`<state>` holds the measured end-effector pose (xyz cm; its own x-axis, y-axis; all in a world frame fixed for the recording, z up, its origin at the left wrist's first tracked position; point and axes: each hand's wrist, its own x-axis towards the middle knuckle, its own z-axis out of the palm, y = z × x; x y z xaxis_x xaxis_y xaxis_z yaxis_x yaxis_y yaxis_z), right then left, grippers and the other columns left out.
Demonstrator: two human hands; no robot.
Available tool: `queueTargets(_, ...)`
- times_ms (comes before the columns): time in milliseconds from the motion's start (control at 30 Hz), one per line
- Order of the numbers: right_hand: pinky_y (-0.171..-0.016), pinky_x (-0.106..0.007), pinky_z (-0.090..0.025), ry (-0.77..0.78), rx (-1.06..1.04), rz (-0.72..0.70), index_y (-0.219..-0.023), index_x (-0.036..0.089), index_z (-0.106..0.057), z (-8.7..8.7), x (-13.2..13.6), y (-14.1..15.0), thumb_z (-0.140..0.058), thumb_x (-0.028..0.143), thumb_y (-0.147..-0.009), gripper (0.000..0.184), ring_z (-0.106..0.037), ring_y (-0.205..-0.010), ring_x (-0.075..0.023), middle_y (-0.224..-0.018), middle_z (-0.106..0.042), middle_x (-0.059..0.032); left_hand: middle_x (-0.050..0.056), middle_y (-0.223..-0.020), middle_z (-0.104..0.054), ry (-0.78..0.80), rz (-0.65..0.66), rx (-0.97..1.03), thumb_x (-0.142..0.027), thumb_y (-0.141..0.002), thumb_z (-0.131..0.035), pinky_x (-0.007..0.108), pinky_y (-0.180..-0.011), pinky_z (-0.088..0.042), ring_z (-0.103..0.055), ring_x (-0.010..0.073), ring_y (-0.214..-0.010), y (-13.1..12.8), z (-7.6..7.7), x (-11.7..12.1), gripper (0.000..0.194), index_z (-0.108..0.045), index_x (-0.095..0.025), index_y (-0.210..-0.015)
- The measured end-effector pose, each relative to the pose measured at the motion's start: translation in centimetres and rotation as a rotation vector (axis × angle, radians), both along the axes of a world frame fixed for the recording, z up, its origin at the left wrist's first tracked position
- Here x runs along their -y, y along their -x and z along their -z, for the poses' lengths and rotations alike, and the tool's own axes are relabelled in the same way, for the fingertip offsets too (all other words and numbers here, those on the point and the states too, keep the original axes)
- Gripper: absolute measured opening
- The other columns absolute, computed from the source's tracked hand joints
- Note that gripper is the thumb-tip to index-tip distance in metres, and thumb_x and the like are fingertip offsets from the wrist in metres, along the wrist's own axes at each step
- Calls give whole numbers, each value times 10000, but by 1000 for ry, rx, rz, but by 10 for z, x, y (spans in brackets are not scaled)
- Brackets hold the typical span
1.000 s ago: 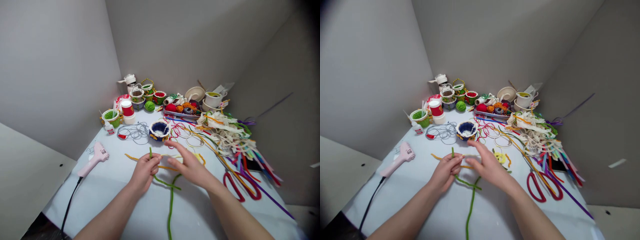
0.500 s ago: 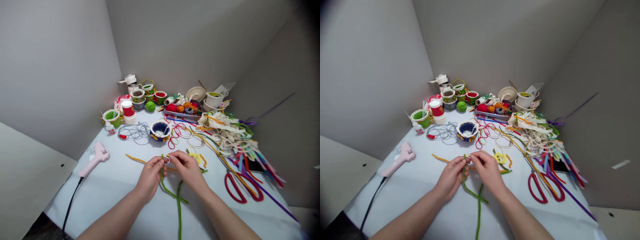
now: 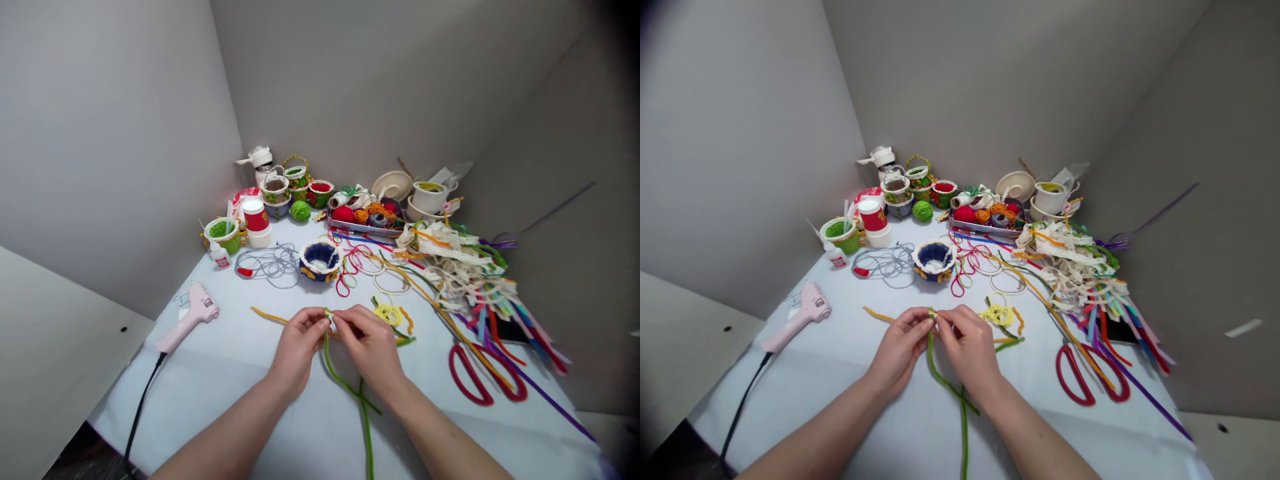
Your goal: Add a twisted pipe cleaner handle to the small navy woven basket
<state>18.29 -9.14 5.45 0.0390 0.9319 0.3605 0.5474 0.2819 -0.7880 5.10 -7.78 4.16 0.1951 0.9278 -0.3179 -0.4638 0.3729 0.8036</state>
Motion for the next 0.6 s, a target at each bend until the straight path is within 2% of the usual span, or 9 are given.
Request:
queueTargets(133,-607,-277,-418,6,52,7,-798,195,-679,3,0,1,-541,221,-882,164,-547,-638,-150,-701,-606,-29,25,-844,-635,2,-53,-67,-213,-652,-760,205,-660,-408,-542,107,-755,-1,-1,-2,216,-666,-159,-840)
queueTargets(333,-603,-267,-400,7,88,6,-772,196,-662,5,-1,1,-538,201,-878,163,-540,-639,-149,-690,-599,-23,-15,-726,-585,-8,-26,-101,-193,-669,-732,188,-551,-360,-467,67,-601,-1,-4,-2,201,-647,-156,-847)
queueTargets(600,-631,-265,-403,-24,166,-37,-810,187,-662,6,3,4,-506,190,-900,180,-550,-670,-149,-715,-596,-34,-11,-716,-606,-107,5,-173,-288,-712,-731,194,-558,-407,-510,76,-595,1,0,-3,221,-637,-153,-860)
